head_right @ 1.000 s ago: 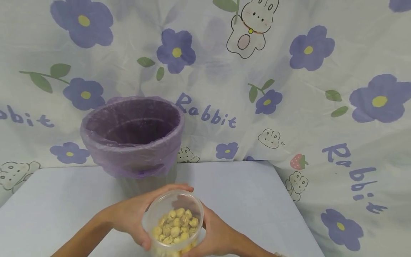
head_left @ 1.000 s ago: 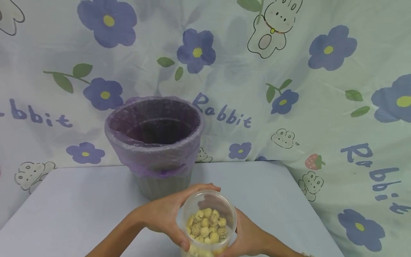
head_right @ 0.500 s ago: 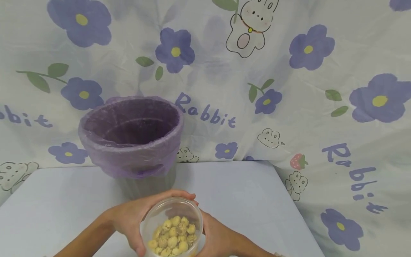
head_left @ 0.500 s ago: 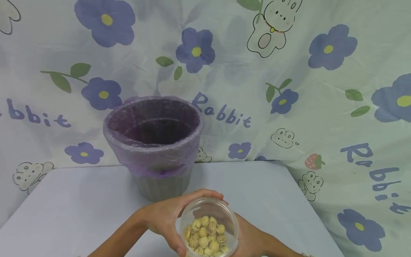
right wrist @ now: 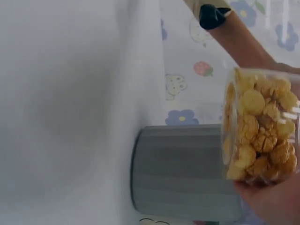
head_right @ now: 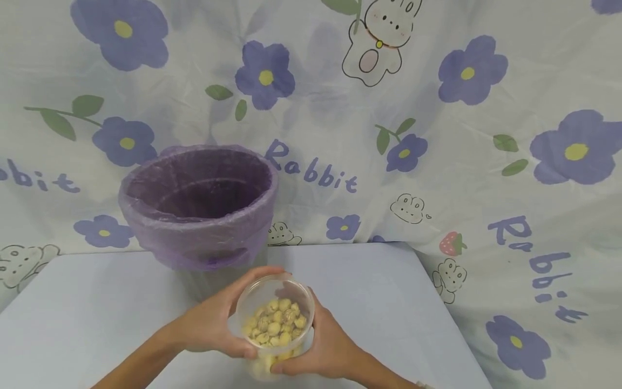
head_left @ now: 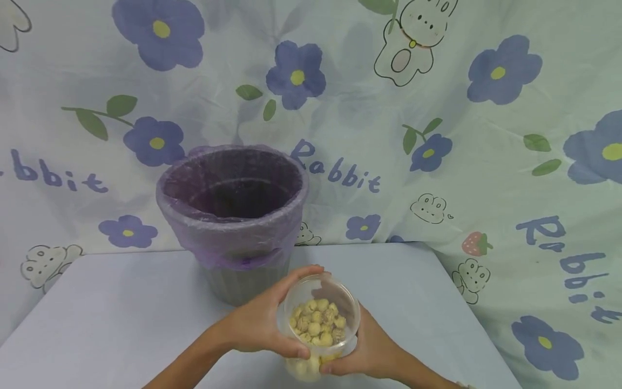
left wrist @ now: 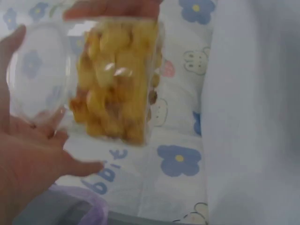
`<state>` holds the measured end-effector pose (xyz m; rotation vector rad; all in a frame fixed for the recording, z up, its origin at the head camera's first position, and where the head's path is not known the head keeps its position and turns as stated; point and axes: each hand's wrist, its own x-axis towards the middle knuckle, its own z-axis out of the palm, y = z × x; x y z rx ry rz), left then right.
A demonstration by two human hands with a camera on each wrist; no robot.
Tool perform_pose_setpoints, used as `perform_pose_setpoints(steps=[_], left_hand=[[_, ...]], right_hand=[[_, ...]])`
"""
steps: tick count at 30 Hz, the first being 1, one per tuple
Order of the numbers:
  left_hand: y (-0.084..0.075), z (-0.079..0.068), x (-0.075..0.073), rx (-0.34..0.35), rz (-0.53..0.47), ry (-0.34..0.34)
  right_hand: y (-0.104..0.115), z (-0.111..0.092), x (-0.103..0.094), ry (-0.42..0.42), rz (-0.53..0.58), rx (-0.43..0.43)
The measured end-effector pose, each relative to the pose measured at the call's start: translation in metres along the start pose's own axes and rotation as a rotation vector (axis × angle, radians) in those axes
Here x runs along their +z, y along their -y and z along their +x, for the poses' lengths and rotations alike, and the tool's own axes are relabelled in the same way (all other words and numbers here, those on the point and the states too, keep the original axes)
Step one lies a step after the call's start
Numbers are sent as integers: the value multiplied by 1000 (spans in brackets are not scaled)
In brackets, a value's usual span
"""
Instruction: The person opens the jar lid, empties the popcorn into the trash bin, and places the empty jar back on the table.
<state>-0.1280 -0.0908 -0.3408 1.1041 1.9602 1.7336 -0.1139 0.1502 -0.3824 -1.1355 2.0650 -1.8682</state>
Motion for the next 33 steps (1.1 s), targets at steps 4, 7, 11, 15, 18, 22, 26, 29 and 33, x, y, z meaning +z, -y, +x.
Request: perform_pose_setpoints(steps=[4, 7, 11, 15, 18, 22, 26, 29, 33], left_hand=[[5, 3, 15, -51, 128, -226], [8, 5, 29, -105, 169, -366], [8, 5, 37, -142, 160, -424], [6, 0, 30, -113, 173, -352], [6, -5, 15, -76, 171, -240], [6, -9, -3, -18, 131, -43], [4, -10, -10, 5, 59, 99], [2, -10, -9, 7, 33, 121], [0, -12, -3, 2, 88, 28]], right_hand=[[-6, 0, 2, -169, -119, 76], [-9, 0, 3, -248, -179, 141], [-12, 0, 2, -254, -169, 177], [-11, -3, 0, -210, -86, 162], [-8, -5, -2, -141, -12, 99], [-4, -8, -2, -2, 109, 8], [1, -8, 1, 105, 177, -39], [2, -7, 1, 121, 161, -63], [1, -5, 1, 61, 85, -74]])
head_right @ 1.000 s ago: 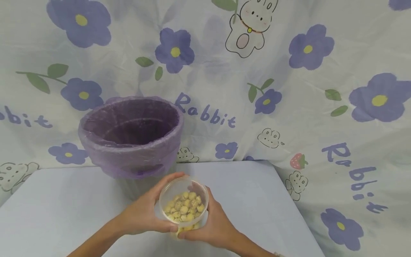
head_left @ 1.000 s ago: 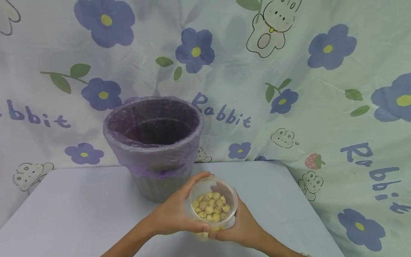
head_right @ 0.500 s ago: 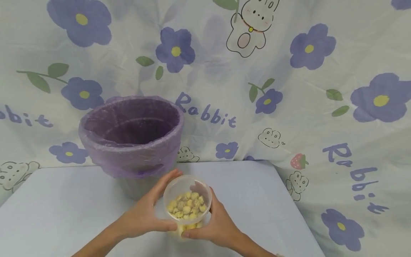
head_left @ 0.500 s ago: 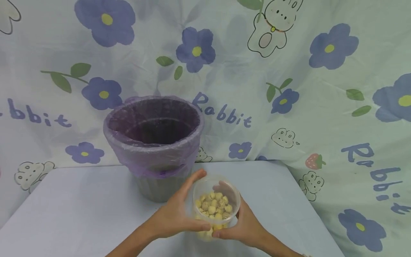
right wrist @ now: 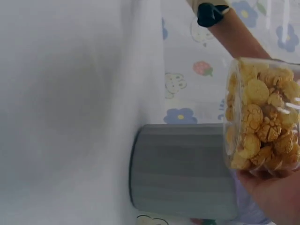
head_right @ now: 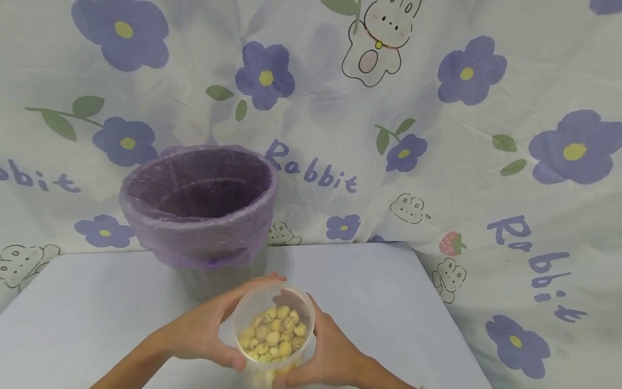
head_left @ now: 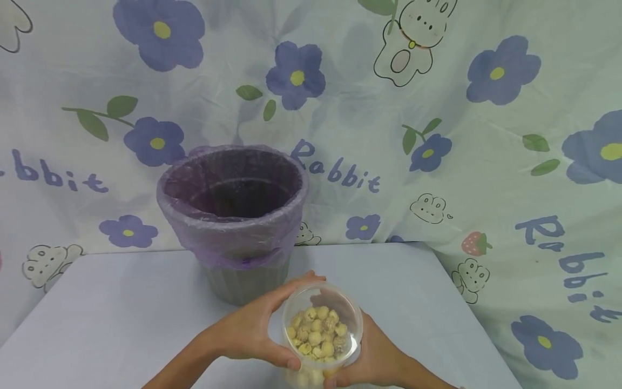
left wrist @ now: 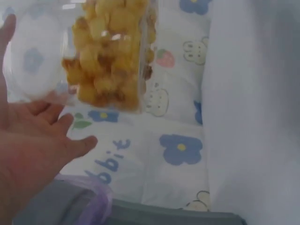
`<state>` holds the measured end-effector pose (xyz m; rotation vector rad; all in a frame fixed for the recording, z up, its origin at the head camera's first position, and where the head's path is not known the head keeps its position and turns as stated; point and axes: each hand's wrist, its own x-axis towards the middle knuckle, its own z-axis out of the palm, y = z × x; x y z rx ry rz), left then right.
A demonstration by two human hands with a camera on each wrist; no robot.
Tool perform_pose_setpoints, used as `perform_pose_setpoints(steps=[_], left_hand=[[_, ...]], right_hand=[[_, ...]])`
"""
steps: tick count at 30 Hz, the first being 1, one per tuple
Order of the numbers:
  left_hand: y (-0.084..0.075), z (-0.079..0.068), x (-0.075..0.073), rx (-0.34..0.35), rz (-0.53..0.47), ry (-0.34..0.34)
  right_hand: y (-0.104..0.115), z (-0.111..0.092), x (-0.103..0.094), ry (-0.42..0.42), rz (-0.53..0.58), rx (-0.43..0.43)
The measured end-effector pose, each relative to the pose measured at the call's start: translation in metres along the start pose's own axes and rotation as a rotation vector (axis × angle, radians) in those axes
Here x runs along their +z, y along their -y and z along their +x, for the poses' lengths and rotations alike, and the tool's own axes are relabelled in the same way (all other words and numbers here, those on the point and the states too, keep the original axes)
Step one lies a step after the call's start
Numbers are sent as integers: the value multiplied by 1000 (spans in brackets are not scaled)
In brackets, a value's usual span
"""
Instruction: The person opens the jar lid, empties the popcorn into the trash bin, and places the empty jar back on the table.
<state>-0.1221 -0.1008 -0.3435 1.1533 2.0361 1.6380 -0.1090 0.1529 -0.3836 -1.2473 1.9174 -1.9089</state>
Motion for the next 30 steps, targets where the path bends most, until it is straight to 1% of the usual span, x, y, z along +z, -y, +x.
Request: perform_pose_setpoints(steps=[2, 4, 6, 8, 9, 11, 12, 14, 15, 17, 18, 21, 23, 24, 25, 27, 28, 30], left_hand=[[-1, -1, 6, -15, 41, -84], [-1, 0, 14, -41, 78, -188], [-2, 2, 23, -65, 102, -293], [-3, 5, 32, -97, 105, -376], [-4, 6, 35, -110, 109, -404], [-6, 6, 38, -147, 102, -417], [-7, 5, 37, -174, 88, -411], [-8, 2, 30, -216, 73, -366], [-8, 0, 25, -227, 62, -333], [-6, -4, 14, -228, 32, -257], [-5, -5, 8, -215, 9, -211], [1, -8, -9, -130, -50, -80], [4, -9, -15, -86, -93, -7], [5, -9, -17, -67, -103, 19], [6, -9, -18, -48, -110, 35], [6, -10, -17, -32, -114, 51], [5, -10, -17, -31, -108, 48], [4, -10, -14, -25, -65, 16]], right_hand=[[0, 0, 0, -61, -63, 14], [0, 0, 1, -149, -132, 84], [1, 1, 3, -230, -195, 173], [1, 2, 5, -284, -237, 252], [1, 2, 5, -301, -245, 285], [0, 3, 6, -303, -232, 296], [-1, 3, 5, -294, -218, 286], [-2, 2, 4, -265, -175, 259], [-3, 1, 4, -245, -152, 244], [-4, -1, 2, -200, -94, 216], [-4, -2, 2, -176, -61, 204], [-2, -4, 3, -99, 28, 167], [0, -4, 5, -54, 90, 154], [1, -4, 5, -37, 114, 157], [2, -4, 6, -26, 136, 160], [3, -3, 7, -8, 164, 166], [3, -2, 7, -7, 161, 161], [2, -2, 6, -12, 122, 139]])
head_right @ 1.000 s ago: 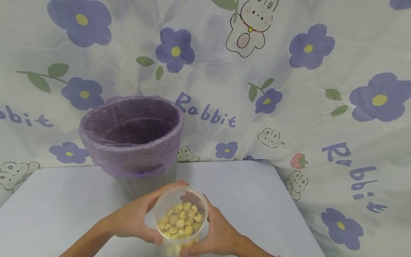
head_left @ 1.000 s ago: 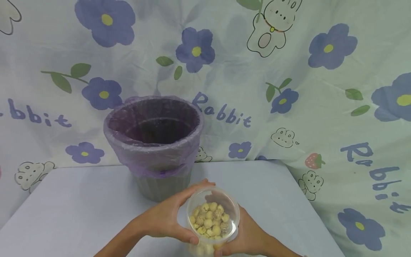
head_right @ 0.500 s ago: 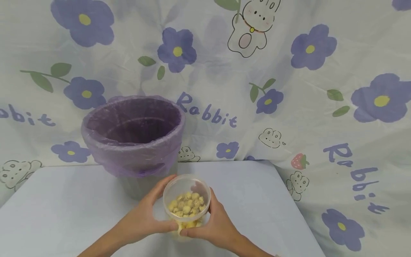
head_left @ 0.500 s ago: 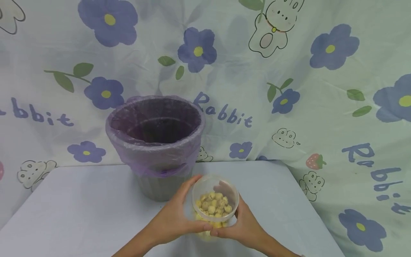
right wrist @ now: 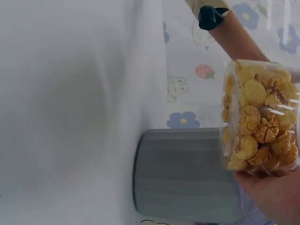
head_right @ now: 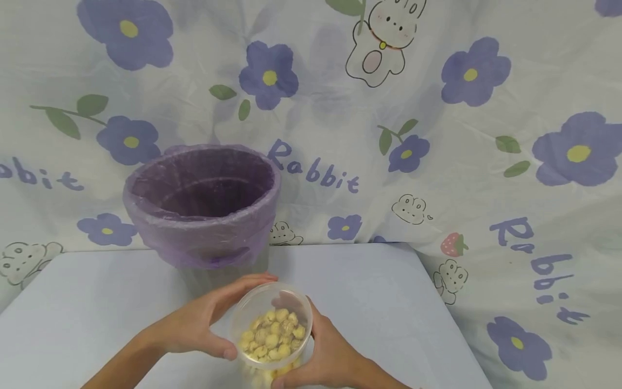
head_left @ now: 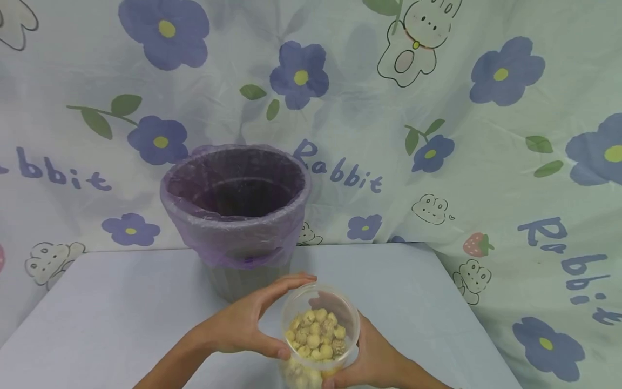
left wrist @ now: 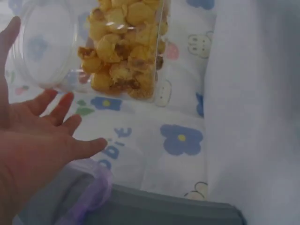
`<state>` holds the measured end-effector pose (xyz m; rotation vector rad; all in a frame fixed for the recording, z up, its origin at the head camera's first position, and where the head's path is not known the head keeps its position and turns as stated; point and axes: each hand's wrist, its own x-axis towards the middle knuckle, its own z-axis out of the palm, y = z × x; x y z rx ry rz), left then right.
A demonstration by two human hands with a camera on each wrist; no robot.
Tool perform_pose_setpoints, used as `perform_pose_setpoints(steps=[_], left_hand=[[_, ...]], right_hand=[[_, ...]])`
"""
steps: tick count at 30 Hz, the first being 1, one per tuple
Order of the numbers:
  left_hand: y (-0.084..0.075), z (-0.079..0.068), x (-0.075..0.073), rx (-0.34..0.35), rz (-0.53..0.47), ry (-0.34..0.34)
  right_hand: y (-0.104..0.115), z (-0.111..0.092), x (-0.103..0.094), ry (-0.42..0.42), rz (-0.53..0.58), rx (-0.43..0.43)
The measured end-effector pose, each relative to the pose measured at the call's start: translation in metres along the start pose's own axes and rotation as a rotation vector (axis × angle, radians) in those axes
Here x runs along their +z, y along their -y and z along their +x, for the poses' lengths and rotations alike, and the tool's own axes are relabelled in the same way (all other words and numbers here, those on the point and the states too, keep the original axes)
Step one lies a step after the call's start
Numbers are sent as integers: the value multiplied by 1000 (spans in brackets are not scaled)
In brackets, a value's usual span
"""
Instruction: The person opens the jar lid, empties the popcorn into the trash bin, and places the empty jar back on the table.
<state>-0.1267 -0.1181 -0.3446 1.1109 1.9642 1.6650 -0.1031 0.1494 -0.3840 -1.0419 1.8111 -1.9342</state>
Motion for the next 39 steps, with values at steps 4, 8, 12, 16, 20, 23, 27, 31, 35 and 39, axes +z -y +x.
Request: perform_pose_setpoints(steps=[4, 8, 12, 16, 20, 23, 27, 31, 35, 39], left_hand=[[-4, -1, 11, 1, 112, -145], [-5, 1, 29, -35, 209, -335], [-4, 2, 38, -99, 205, -404], [0, -1, 31, -88, 165, -303], [4, -1, 19, -49, 90, -172], [5, 0, 13, -8, 23, -109], [8, 1, 11, 48, -21, -82], [7, 1, 18, 38, 5, -175], [3, 3, 37, -24, 115, -388], [1, 5, 51, -71, 127, -511]], right_hand=[[-2, 1, -1, -75, -130, -41], [-2, 3, -1, -195, -222, 27], [-2, 3, -1, -243, -234, 86], [-3, 2, -1, -194, -185, 65], [-4, 1, -1, -113, -105, 22], [-4, 1, 0, -68, -68, -6], [-3, 2, 1, -39, -56, -27], [-4, 3, 0, -69, -111, -31], [-4, 4, 0, -182, -214, 37], [-3, 5, 1, -245, -236, 99]])
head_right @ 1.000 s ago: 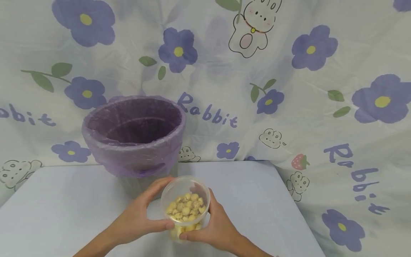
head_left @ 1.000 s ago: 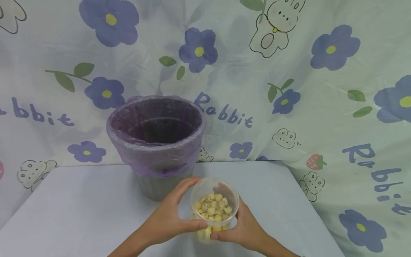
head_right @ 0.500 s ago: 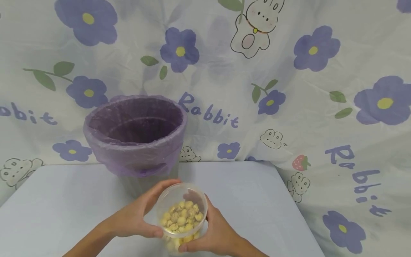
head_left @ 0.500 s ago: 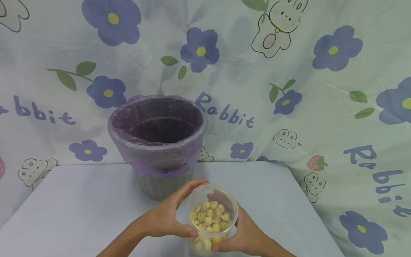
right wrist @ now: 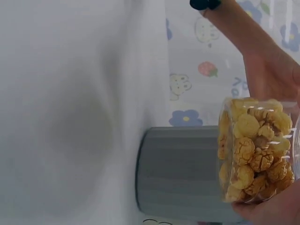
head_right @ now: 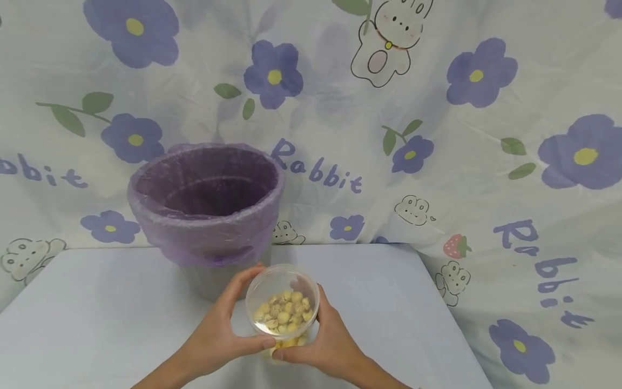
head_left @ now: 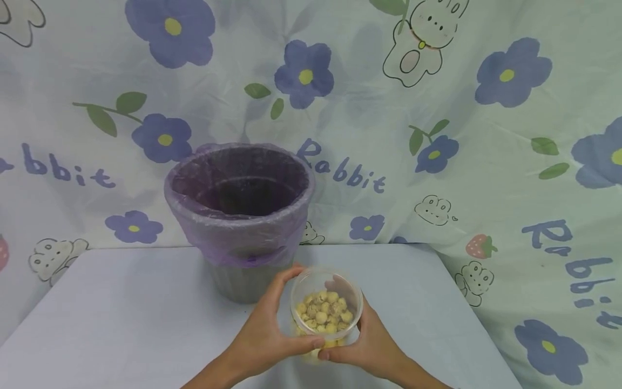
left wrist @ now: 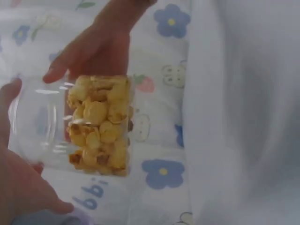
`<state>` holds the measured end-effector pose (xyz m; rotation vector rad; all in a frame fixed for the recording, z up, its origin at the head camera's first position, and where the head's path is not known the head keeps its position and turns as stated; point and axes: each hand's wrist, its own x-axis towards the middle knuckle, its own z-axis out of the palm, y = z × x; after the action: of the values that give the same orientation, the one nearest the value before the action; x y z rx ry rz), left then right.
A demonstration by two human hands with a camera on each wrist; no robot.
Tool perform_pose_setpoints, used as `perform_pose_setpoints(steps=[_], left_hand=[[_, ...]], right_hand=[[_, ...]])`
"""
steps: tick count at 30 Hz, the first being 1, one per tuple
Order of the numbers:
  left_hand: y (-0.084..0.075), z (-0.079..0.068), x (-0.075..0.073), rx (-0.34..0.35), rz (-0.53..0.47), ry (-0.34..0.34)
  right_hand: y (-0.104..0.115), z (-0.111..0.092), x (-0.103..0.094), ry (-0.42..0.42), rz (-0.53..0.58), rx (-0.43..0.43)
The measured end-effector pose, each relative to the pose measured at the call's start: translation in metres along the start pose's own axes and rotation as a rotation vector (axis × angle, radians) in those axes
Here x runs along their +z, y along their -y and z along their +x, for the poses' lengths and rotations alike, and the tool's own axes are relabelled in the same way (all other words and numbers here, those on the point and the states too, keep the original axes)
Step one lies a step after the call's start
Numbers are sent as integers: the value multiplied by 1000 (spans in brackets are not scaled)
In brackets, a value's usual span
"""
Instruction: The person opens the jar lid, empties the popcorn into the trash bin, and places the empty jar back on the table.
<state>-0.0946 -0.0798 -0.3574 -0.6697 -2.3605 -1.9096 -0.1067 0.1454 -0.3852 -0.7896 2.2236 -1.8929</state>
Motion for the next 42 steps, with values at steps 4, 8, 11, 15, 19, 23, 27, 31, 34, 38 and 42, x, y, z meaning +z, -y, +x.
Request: perform_pose_setpoints(steps=[4, 8, 11, 15, 19, 23, 27, 31, 34, 38, 42], left_hand=[[1, 2, -5, 17, -5, 69], [6, 11, -23, 34, -58, 273], [7, 18, -31, 39, -124, 403], [5, 17, -29, 35, -130, 387], [1, 8, -14, -1, -89, 194], [-7, -1, 2, -72, -45, 4], [-12, -2, 5, -127, -50, -11], [-8, 3, -8, -66, -70, 129], [-3, 8, -19, 21, -95, 255], [-1, 12, -25, 60, -92, 336], [-4, 10, -17, 17, -54, 247]], right_hand=[[1, -1, 0, 17, 48, 21], [0, -2, 0, 70, 87, -17], [-2, -3, 0, 116, 104, -77], [-3, -3, 0, 135, 104, -104], [-2, -3, 0, 72, 48, -52], [-1, -1, 1, 4, -10, 26], [-1, 1, 1, -2, -5, 54], [-2, 0, 2, 33, 61, 40], [-2, -2, 2, 66, 111, 28], [-2, -3, 3, 89, 126, 25], [-2, -2, 3, 56, 74, 25]])
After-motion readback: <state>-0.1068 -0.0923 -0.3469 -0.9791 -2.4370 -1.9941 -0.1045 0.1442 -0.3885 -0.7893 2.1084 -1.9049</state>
